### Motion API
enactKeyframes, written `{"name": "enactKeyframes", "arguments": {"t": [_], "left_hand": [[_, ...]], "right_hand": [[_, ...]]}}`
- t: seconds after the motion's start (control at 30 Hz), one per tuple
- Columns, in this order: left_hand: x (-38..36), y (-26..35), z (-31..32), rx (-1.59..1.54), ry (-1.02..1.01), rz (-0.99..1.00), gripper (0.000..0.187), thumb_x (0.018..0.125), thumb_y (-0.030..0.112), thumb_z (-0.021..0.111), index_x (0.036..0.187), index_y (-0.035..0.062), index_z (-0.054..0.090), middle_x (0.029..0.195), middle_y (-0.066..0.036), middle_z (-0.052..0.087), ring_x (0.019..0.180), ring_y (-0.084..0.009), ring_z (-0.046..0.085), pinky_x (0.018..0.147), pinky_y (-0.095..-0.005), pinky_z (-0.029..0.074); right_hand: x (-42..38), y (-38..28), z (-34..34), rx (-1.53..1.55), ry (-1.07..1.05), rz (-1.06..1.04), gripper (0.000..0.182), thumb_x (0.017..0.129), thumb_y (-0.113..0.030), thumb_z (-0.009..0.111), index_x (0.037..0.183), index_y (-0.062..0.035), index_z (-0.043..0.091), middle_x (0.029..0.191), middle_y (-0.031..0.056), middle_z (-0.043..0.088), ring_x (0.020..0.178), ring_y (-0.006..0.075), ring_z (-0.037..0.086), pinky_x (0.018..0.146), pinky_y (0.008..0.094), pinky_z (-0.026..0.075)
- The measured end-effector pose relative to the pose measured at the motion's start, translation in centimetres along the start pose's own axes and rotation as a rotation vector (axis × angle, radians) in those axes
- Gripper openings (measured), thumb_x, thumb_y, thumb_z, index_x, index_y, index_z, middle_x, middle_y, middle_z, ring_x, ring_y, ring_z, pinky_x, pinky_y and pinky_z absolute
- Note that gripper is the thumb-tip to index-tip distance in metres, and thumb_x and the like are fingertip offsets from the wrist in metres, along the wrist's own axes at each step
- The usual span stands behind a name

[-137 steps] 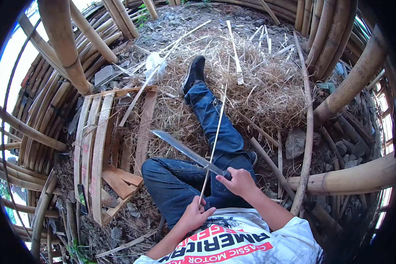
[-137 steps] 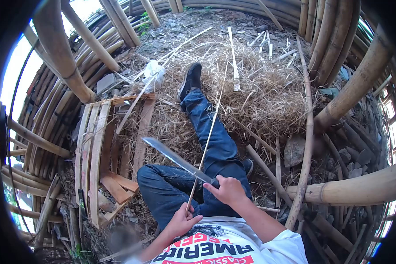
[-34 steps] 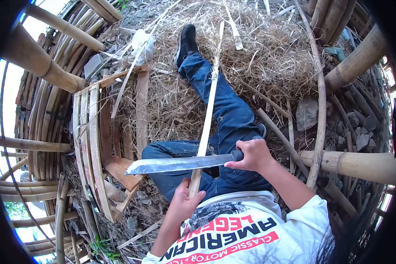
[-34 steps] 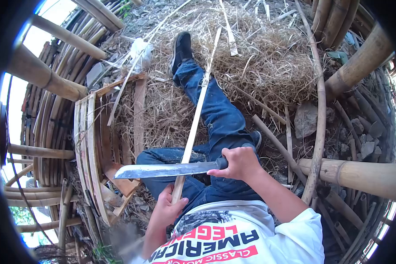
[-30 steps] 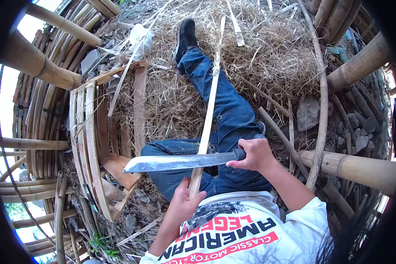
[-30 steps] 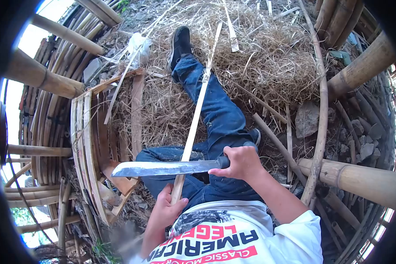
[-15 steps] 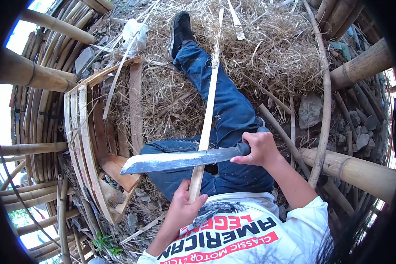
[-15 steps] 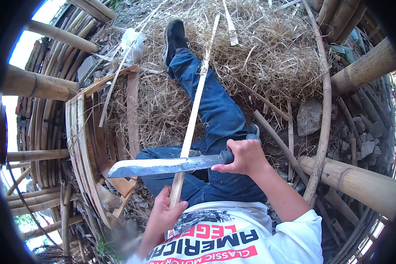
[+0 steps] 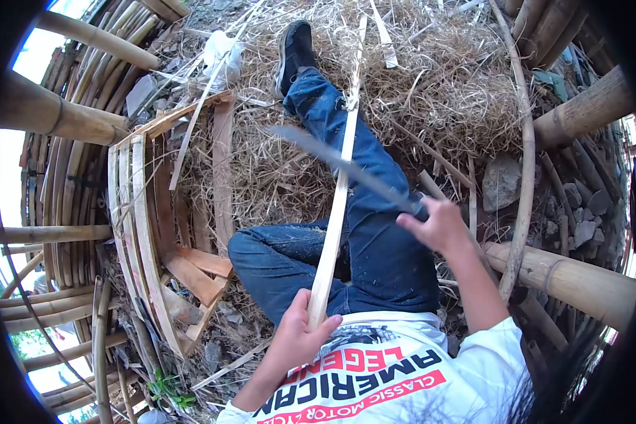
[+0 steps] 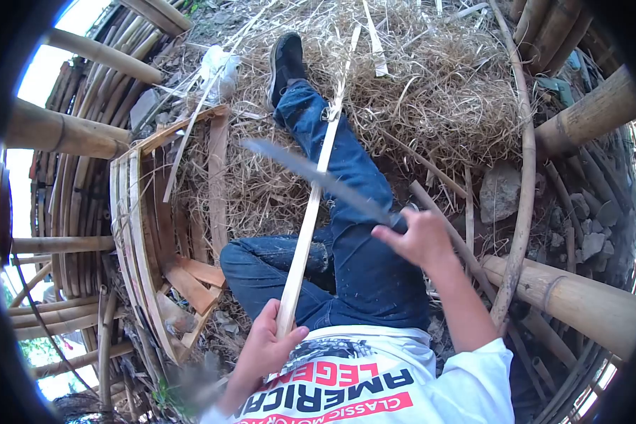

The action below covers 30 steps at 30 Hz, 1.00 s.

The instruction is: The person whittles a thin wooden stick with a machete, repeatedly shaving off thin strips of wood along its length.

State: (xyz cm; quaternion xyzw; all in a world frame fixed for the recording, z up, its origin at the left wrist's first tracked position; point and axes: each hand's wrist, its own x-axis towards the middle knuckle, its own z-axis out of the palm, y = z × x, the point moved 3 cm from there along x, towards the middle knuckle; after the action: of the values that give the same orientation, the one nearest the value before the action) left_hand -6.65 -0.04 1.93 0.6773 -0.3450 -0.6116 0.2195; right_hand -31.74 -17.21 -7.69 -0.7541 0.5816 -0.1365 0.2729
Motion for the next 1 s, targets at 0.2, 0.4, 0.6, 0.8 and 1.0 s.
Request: {"name": "enactKeyframes", "arguments": {"t": [0.2,0.4,0.6,0.8,1.0], "left_hand": [[0.2,-0.7,0.5,0.023,0.052,-0.038,0.032,0.092,0.017,0.064,0.109,-0.0047,0.049,0.079,-0.013,0.06,0.072,-0.0153,0.057,0.065,-0.0315,0.047],[0.1,-3.1,0.0,0.03,0.134,0.106,0.029,0.091,0.014,0.062,0.11,-0.0053,0.051,0.088,-0.017,0.062,0.08,-0.0181,0.059,0.072,-0.0324,0.047],[-0.2,-4.1,0.0,-0.002,0.17,0.195,0.03,0.091,0.014,0.063,0.11,-0.0049,0.05,0.082,-0.015,0.06,0.073,-0.0158,0.056,0.064,-0.0328,0.046],[-0.9,-3.9,0.2,-0.063,0.074,0.103,0.027,0.095,0.015,0.06,0.112,-0.0002,0.046,0.068,0.002,0.051,0.05,-0.0033,0.046,0.042,-0.0214,0.034],[-3.4,-3.8,1.1,-0.177,-0.016,0.083,0.025,0.095,0.016,0.06,0.105,-0.0027,0.046,0.072,-0.005,0.052,0.057,-0.0072,0.049,0.046,-0.0252,0.039]], "right_hand": [[-5.1,-7.1,1.5,0.087,-0.128,-0.288,0.067,0.073,-0.072,0.064,0.062,-0.0064,0.058,0.053,0.0148,0.058,0.053,0.0342,0.062,0.05,0.0419,0.05],[-4.6,-7.7,3.7,0.066,-0.136,-0.381,0.068,0.073,-0.074,0.061,0.06,-0.0069,0.059,0.051,0.0123,0.057,0.05,0.0313,0.061,0.048,0.0396,0.048],[-4.8,-7.9,4.4,0.02,-0.07,-0.44,0.068,0.072,-0.074,0.062,0.059,-0.0071,0.057,0.053,0.0102,0.058,0.049,0.0304,0.06,0.047,0.0388,0.047],[-4.5,-7.0,4.3,0.004,-0.014,-0.442,0.067,0.072,-0.073,0.062,0.059,-0.0075,0.056,0.054,0.0101,0.058,0.052,0.0309,0.062,0.049,0.0403,0.048],[1.6,1.9,2.3,-0.078,-0.028,0.104,0.068,0.083,-0.066,0.056,0.071,-0.0003,0.063,0.067,0.0225,0.064,0.07,0.0399,0.066,0.063,0.0477,0.052]]}}
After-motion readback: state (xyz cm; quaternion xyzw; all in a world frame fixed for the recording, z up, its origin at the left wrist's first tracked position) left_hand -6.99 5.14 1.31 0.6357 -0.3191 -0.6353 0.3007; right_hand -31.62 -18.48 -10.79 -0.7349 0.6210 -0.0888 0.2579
